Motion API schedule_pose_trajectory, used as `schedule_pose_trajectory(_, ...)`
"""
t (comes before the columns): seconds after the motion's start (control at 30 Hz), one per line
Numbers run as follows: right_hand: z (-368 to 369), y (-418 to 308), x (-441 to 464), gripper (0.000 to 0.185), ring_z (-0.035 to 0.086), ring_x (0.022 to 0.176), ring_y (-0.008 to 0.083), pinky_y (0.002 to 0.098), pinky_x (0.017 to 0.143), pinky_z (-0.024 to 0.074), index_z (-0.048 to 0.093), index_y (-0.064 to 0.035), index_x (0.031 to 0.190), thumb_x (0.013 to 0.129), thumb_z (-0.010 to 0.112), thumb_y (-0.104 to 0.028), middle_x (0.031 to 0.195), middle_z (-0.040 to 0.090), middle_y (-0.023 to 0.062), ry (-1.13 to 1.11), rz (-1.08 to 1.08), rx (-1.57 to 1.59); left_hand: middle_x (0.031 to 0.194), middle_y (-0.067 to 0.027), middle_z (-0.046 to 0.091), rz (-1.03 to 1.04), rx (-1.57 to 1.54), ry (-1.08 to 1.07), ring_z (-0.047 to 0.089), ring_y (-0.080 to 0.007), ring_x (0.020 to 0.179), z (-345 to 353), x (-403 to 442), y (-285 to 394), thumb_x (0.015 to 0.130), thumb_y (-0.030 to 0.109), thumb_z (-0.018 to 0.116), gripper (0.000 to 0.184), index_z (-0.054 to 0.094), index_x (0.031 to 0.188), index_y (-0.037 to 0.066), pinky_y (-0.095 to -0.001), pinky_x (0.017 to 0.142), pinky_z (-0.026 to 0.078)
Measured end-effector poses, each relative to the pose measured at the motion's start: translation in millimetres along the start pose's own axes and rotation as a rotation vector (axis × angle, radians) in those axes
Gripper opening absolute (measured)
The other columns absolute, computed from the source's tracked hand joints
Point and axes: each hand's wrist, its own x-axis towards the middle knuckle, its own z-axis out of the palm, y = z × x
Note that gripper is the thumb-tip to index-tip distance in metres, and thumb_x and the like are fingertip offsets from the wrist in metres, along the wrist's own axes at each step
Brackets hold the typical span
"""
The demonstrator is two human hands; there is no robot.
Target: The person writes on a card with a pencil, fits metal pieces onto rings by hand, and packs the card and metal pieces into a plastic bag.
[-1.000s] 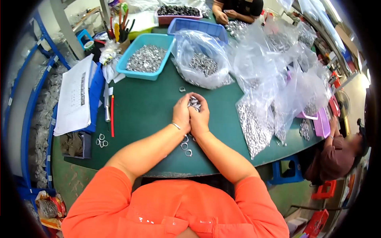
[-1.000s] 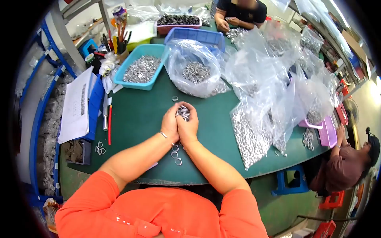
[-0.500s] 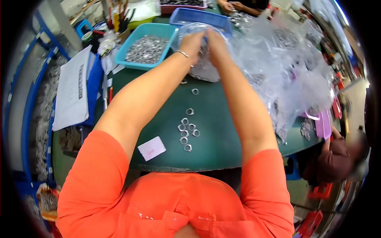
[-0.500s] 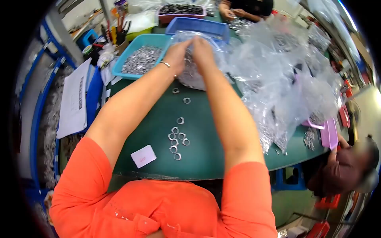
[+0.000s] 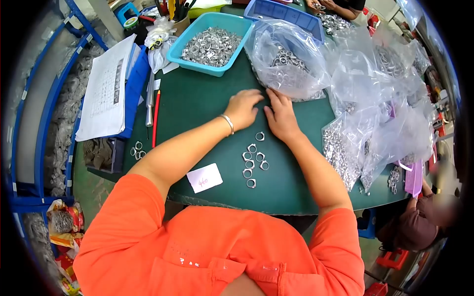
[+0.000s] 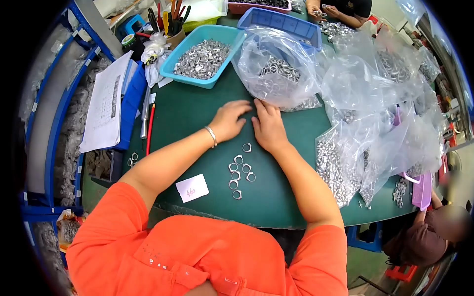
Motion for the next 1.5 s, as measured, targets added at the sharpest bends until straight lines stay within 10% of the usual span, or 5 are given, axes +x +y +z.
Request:
schedule_pose_trajectory(0.33, -43.2, -66.8, -47.6, 0.087, 0.034, 0.119, 0.0457, 0.0536, 0.099, 0.0268, 0.038, -0.0035, 0.128, 0.064, 0.067, -0.055, 0.129, 0.036, 0.0262, -0.575, -0.276, 0.244, 0.083, -0.0078, 0.064, -0.596, -0.849, 0.014, 0.06, -0.0124, 0.071, -66.1, -66.4, 34.5, 0.084, 0.0, 0.049, 0.014, 0.061, 0.091, -0.002, -0.0233, 0.061, 0.047)
schedule_pose_trajectory(0.57, -16.3, -77.7, -52.4, 0.017, 0.051, 0.088, 0.0281, 0.0391, 0.074, 0.0448, 0.056, -0.005, 0.083, 0.073, 0.065, -0.015, 0.09, 0.053, 0.0106, -0.374, -0.249, 0.181, 0.084, -0.0058, 0.064, -0.691, -0.786, 0.152, 0.059, -0.0095, 0.071, -99.8, -98.7, 40.9, 0.083, -0.001, 0.052, 0.011, 0.061, 0.09, 0.0, -0.0202, 0.06, 0.046)
schedule_pose_trajectory(1.07, -62.6, -48.8, 92.5, 0.022, 0.05, 0.047, 0.0283, 0.0354, 0.044, 0.0405, 0.047, -0.0032, 0.059, 0.073, 0.063, -0.008, 0.055, 0.049, 0.0134, 0.354, -0.074, 0.121, 0.082, -0.007, 0.058, -0.572, -0.56, 0.241, 0.059, -0.0114, 0.066, -126.5, -159.9, 38.0, 0.08, -0.006, 0.05, 0.011, 0.061, 0.079, -0.002, -0.0208, 0.06, 0.046)
schedule_pose_trajectory(1.37, -55.1, -33.7, 66.2, 0.006, 0.055, 0.069, 0.0296, 0.0393, 0.061, 0.0449, 0.059, -0.0079, 0.074, 0.07, 0.061, -0.012, 0.074, 0.057, 0.0086, -0.089, -0.52, 0.104, 0.082, -0.0079, 0.058, -0.523, -0.444, 0.256, 0.059, -0.0113, 0.065, -130.1, -157.5, 39.9, 0.08, -0.007, 0.05, 0.011, 0.06, 0.079, -0.002, -0.0205, 0.057, 0.046)
schedule_pose_trajectory(1.5, -58.5, -64.6, -30.0, 0.039, 0.037, 0.122, 0.0309, 0.0481, 0.097, 0.0325, 0.052, -0.0145, 0.118, 0.083, 0.056, -0.031, 0.131, 0.039, 0.0126, -0.716, -0.553, 0.151, 0.082, -0.0071, 0.059, -0.435, -0.568, 0.238, 0.058, -0.0106, 0.065, -128.3, -112.6, 40.0, 0.081, -0.006, 0.05, 0.01, 0.059, 0.085, -0.002, -0.0213, 0.058, 0.046)
